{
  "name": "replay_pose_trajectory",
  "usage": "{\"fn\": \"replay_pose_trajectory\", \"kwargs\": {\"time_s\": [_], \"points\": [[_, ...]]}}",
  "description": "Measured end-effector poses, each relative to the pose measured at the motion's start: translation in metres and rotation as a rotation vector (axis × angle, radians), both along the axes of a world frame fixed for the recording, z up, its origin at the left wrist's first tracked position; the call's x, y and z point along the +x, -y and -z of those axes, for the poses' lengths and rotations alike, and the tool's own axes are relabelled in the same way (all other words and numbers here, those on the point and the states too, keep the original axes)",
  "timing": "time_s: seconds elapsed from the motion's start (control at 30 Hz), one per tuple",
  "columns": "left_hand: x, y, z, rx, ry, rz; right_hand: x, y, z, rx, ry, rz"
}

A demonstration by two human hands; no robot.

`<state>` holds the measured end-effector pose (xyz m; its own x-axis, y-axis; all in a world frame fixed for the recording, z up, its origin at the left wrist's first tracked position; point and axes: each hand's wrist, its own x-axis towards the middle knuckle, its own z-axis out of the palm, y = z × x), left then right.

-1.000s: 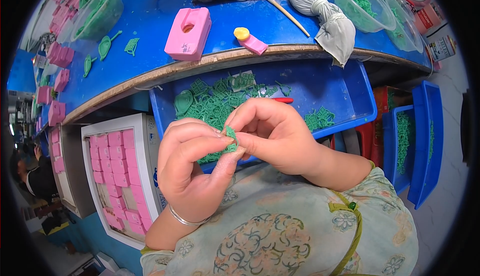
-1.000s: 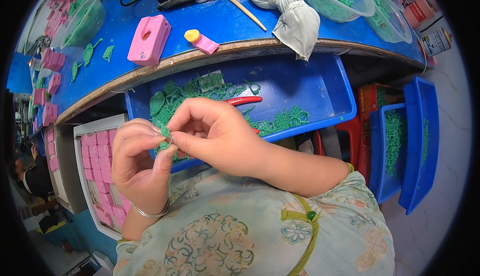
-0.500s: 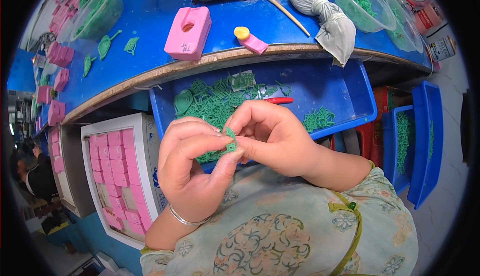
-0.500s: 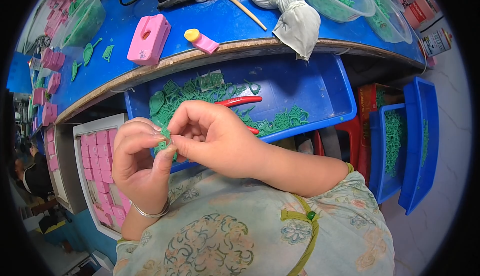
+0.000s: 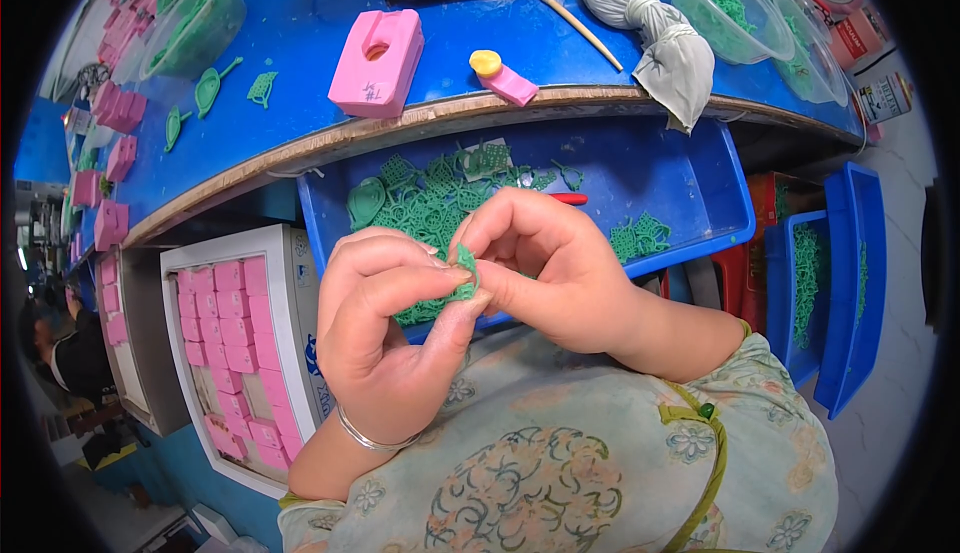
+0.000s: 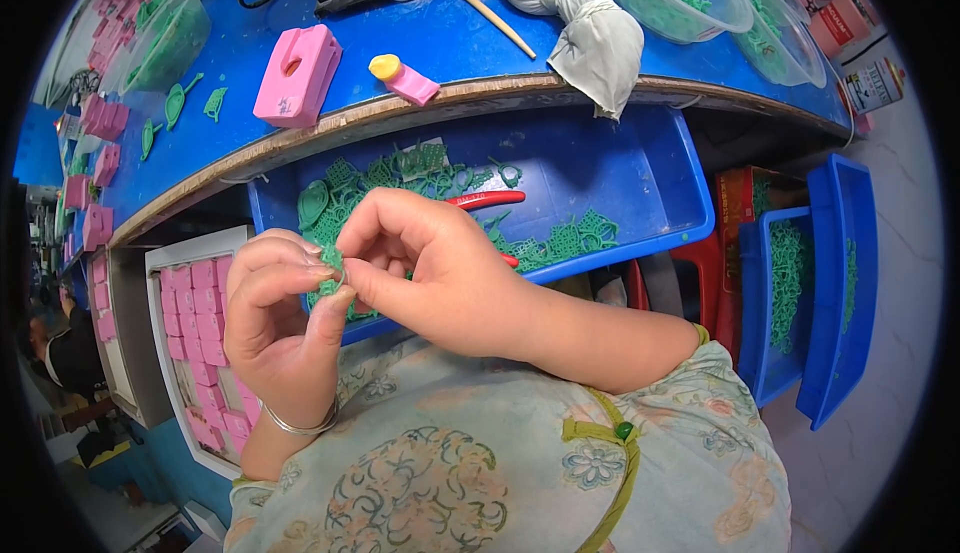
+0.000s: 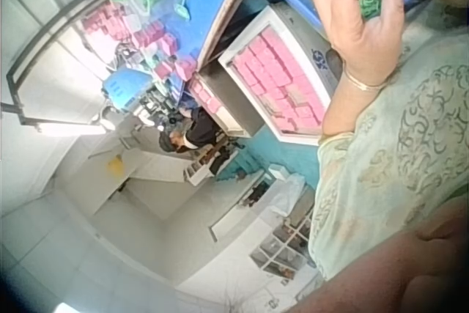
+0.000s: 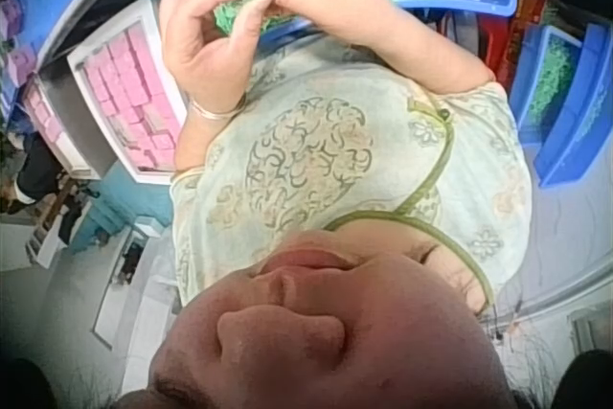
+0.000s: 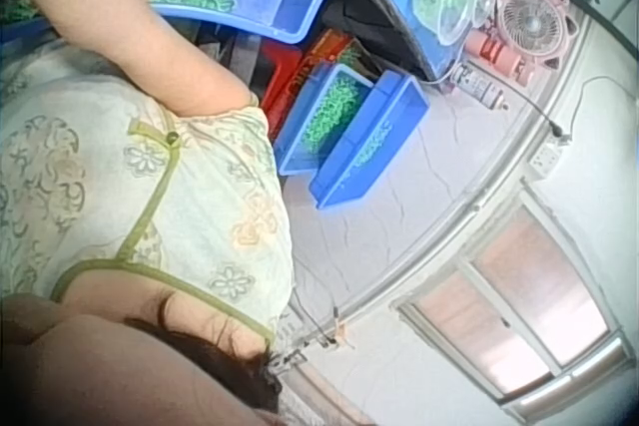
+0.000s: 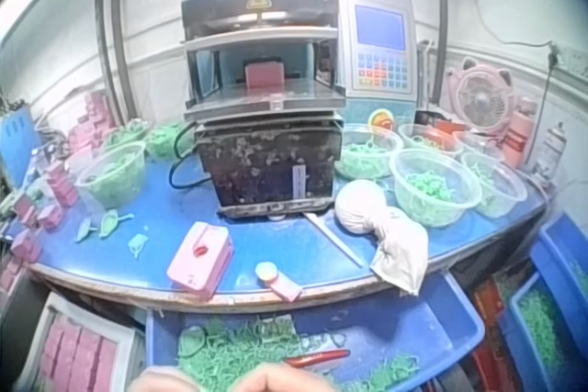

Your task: Removing wax jewelry patterns from rubber molds and cleaning them using precision tools.

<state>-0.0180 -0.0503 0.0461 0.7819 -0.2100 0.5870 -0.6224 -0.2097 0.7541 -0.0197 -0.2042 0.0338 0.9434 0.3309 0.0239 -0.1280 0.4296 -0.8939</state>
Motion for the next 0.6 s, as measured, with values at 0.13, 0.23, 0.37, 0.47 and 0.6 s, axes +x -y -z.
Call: {"fn": "replay_pose_trajectory", "kwargs": {"time_s": [0.13, 0.23, 0.37, 0.47, 0.6], "points": [[0.0003, 0.0001, -0.0005, 0.010, 0.002, -0.002, 0.0004, 0.0000, -0.0003, -0.028, 0.026, 0.014], [0.0001, 0.0008, -0.0003, 0.009, 0.000, -0.011, 0.0005, -0.0001, -0.0002, -0.032, 0.038, 0.024], [-0.0005, 0.0007, -0.0001, 0.014, -0.008, -0.007, 0.0007, 0.0004, -0.0003, -0.047, 0.072, 0.040], [-0.0008, 0.0001, 0.0000, 0.022, -0.016, -0.006, 0.0008, 0.0007, 0.0000, -0.056, 0.092, 0.052], [-0.0004, -0.0001, 0.0007, 0.027, -0.014, 0.000, 0.0014, 0.0004, 0.0020, -0.083, 0.128, 0.084]]}}
